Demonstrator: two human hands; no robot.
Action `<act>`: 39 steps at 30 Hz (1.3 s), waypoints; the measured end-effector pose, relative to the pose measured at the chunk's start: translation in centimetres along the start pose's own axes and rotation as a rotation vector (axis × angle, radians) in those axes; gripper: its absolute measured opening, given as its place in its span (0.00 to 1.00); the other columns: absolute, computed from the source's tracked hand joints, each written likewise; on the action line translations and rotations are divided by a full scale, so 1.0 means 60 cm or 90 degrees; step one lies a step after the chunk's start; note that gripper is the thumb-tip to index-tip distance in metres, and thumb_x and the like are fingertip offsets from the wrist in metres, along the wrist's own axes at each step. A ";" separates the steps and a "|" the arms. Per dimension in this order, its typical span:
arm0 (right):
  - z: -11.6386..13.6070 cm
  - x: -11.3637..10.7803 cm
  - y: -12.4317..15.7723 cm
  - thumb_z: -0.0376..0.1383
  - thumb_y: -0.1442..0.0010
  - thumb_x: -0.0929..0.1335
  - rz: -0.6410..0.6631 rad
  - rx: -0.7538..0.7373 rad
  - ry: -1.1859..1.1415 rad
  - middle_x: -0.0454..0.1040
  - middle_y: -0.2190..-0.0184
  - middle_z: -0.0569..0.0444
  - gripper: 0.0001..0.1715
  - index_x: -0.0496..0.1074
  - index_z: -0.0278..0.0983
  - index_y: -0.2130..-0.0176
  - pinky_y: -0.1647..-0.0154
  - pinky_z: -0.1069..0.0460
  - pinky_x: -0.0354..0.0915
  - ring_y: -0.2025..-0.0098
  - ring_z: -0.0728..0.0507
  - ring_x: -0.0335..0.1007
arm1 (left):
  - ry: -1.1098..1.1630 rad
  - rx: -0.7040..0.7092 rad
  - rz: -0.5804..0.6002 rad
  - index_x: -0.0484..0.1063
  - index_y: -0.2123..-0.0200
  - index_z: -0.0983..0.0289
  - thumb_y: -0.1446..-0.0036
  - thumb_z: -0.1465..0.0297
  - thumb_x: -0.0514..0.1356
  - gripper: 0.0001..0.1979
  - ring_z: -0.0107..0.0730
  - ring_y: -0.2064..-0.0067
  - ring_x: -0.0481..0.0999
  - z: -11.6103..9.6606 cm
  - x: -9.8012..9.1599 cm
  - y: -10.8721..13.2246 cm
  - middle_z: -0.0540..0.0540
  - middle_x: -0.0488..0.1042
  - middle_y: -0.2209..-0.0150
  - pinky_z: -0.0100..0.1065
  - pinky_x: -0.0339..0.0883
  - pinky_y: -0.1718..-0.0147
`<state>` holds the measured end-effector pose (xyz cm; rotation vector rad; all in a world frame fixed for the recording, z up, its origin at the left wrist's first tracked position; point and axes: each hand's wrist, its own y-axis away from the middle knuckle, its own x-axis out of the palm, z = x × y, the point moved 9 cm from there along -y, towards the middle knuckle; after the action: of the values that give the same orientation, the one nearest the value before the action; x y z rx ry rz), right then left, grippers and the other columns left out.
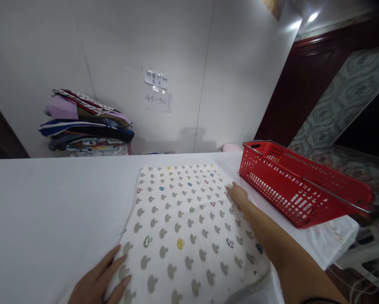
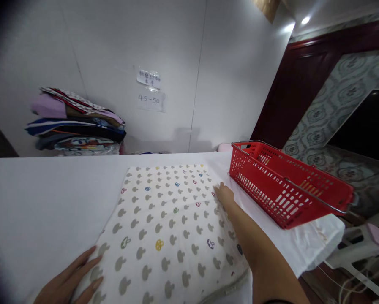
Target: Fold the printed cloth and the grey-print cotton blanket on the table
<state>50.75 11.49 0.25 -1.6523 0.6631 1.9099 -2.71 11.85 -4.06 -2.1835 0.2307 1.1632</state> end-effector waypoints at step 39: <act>-0.183 0.023 0.333 0.41 0.46 0.65 0.078 0.061 -0.182 0.74 0.71 0.51 0.10 0.67 0.36 0.71 0.73 0.54 0.58 0.68 0.44 0.69 | 0.229 -0.341 0.065 0.61 0.45 0.62 0.50 0.50 0.53 0.33 0.52 0.42 0.62 -0.092 -0.052 0.103 0.59 0.63 0.42 0.53 0.61 0.46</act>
<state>45.23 -10.57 -2.05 -1.2741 0.7383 2.1125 -3.46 3.24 -2.24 -2.8839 0.1988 0.9502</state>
